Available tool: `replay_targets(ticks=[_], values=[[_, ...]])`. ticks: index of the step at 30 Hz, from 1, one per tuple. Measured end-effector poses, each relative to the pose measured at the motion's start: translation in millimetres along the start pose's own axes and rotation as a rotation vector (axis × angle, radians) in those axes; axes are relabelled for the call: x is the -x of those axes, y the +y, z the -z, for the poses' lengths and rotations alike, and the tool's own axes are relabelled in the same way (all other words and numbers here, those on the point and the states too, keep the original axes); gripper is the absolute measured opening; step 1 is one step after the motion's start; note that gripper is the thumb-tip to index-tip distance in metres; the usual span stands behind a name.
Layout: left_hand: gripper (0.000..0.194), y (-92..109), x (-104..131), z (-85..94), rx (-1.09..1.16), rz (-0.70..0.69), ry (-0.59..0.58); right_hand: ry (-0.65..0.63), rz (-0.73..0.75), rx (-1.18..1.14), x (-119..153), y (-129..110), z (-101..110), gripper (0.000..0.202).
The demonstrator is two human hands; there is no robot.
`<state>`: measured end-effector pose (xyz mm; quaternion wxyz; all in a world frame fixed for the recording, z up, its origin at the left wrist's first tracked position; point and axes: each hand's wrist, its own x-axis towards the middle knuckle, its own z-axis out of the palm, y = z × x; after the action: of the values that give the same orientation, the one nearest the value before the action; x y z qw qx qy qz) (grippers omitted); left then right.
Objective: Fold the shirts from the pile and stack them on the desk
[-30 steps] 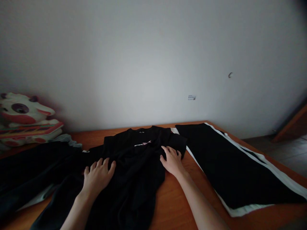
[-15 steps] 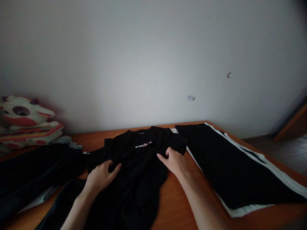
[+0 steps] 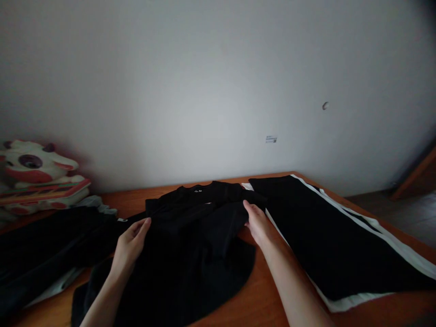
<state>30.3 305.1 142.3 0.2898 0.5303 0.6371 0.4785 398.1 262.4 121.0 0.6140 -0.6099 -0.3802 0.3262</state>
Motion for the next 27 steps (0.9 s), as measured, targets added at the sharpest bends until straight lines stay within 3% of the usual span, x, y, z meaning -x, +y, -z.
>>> replay_targets(ticks=[2,4,7,10,14,16,18,19,21,24,27], values=[[0.064,-2,-1,-0.7,0.021,-0.021,0.006,0.087,0.019,-0.047,-4,-1,4,0.045],[0.061,3,4,-2.0,-0.122,-0.039,-0.035,0.056,0.063,0.040,-2,-1,5,0.047],[0.061,19,20,-5.0,-0.486,-0.100,-0.084,-0.061,0.177,0.372,8,4,1,0.042],[0.073,32,33,-6.9,-0.731,-0.141,-0.129,-0.079,0.323,0.655,15,11,-6,0.032],[0.078,34,30,-1.0,-0.820,-0.020,-0.160,-0.004,0.328,0.481,10,9,-7,0.035],[0.065,33,25,6.0,-0.619,0.057,-0.286,0.001,0.193,0.233,6,2,-3,0.040],[0.051,34,22,14.3,-0.209,0.194,-0.455,-0.032,-0.022,-0.052,4,-6,4,0.044],[0.045,35,21,18.5,0.019,0.281,-0.501,-0.063,-0.119,-0.194,4,-10,7,0.046],[0.036,38,21,25.4,0.401,0.422,-0.484,-0.138,-0.226,-0.454,5,-18,13,0.050],[0.025,42,24,28.6,0.717,0.379,-0.374,-0.197,-0.169,-0.723,8,-28,18,0.053],[0.033,36,26,22.6,0.748,0.280,-0.362,-0.144,-0.056,-0.761,10,-30,14,0.058]])
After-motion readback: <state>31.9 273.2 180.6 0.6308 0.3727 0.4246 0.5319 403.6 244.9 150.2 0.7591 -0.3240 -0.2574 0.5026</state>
